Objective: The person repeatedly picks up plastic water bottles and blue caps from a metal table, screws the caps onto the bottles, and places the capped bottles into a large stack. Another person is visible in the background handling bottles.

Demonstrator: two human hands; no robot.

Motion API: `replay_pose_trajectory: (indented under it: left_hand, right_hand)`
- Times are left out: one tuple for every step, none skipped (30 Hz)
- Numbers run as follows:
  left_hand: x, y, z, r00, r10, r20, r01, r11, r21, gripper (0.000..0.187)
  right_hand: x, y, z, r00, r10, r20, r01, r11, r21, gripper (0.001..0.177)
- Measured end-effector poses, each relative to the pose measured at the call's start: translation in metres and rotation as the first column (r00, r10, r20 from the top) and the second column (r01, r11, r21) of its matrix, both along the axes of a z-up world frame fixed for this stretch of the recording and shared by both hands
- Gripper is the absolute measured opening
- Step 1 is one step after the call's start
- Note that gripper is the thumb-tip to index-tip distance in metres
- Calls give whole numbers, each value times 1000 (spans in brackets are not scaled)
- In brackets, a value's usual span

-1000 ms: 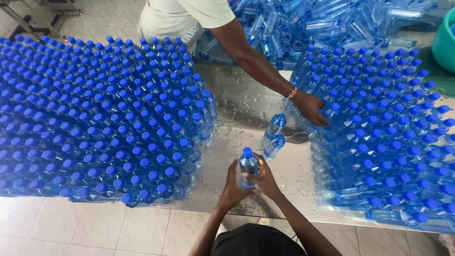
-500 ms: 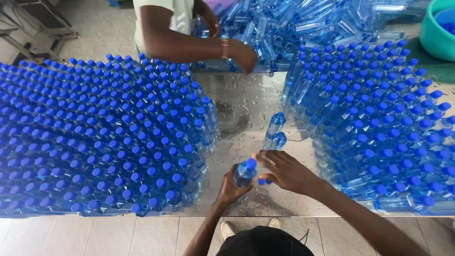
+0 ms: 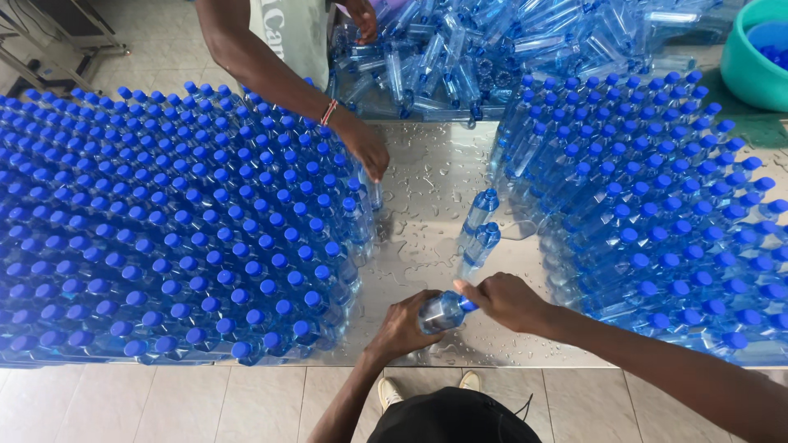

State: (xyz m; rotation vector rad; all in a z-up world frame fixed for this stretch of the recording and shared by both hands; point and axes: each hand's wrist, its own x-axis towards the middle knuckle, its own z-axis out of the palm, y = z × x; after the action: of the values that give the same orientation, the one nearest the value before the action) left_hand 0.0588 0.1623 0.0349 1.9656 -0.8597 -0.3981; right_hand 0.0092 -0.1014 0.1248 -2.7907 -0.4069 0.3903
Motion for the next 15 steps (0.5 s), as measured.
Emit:
replay_pose_trajectory:
  left_hand:
    - [1, 1, 2, 1000, -17, -10, 17, 1000, -4, 80]
    - [2, 2, 4, 999, -34, -20, 34, 999, -6, 80]
    - [2, 2, 9, 999, -33, -21, 33, 999, -7, 80]
    - [4, 1, 14, 995, -56, -79, 57, 998, 17, 80]
    - [5, 0, 19, 987, -77, -138, 83, 996, 39, 81]
    - [4, -1, 21, 987, -81, -138, 87, 996, 38, 81]
    - [3, -3, 24, 983, -106, -152, 113, 993, 38, 81]
    - [3, -4, 27, 977, -138, -162, 146, 988, 42, 81]
    - [5, -6, 24, 976, -147, -159, 156, 987, 44, 81]
    - [5, -9, 20, 971, -176, -164, 189, 980, 63, 80]
    - [5, -12, 17, 964, -205, -169, 221, 972, 83, 80]
    - [4, -14, 24, 959, -224, -172, 239, 968, 78, 80]
    - [4, -16, 30, 963, -214, -162, 231, 968, 93, 81]
    - [1, -19, 36, 965, -213, -156, 231, 967, 109, 81]
    - [2, -20, 31, 957, -239, -163, 257, 961, 105, 81]
  right_hand:
    - [1, 4, 26, 996, -63, -59, 65, 997, 35, 72]
    - [1, 9, 52, 985, -125, -119, 133, 989, 67, 74]
    - [-2, 2, 44, 985, -123, -121, 132, 989, 67, 74]
    - [-4, -6, 37, 993, 84, 79, -79, 995, -61, 55]
    - [-6, -14, 30, 919, 310, 244, -258, 940, -222, 64]
    - [-9, -19, 26, 920, 307, 243, -255, 941, -222, 64]
    - [-12, -24, 22, 807, 503, 309, -400, 851, -341, 44]
    - [-15, -28, 17, 654, 672, 346, -502, 728, -466, 33]
    - [-13, -29, 6, 660, 665, 350, -493, 735, -467, 33]
    - [-12, -31, -6, 720, 592, 361, -458, 797, -394, 28]
    - [-12, -32, -17, 775, 515, 365, -416, 852, -319, 49]
    - [-15, -30, -26, 786, 502, 361, -401, 858, -320, 49]
    - [-17, -28, -34, 880, 349, 322, -290, 932, -218, 51]
    - [-23, -27, -44, 948, 179, 263, -153, 981, -119, 54]
    - [-29, -26, -42, 954, 154, 256, -127, 985, -119, 54]
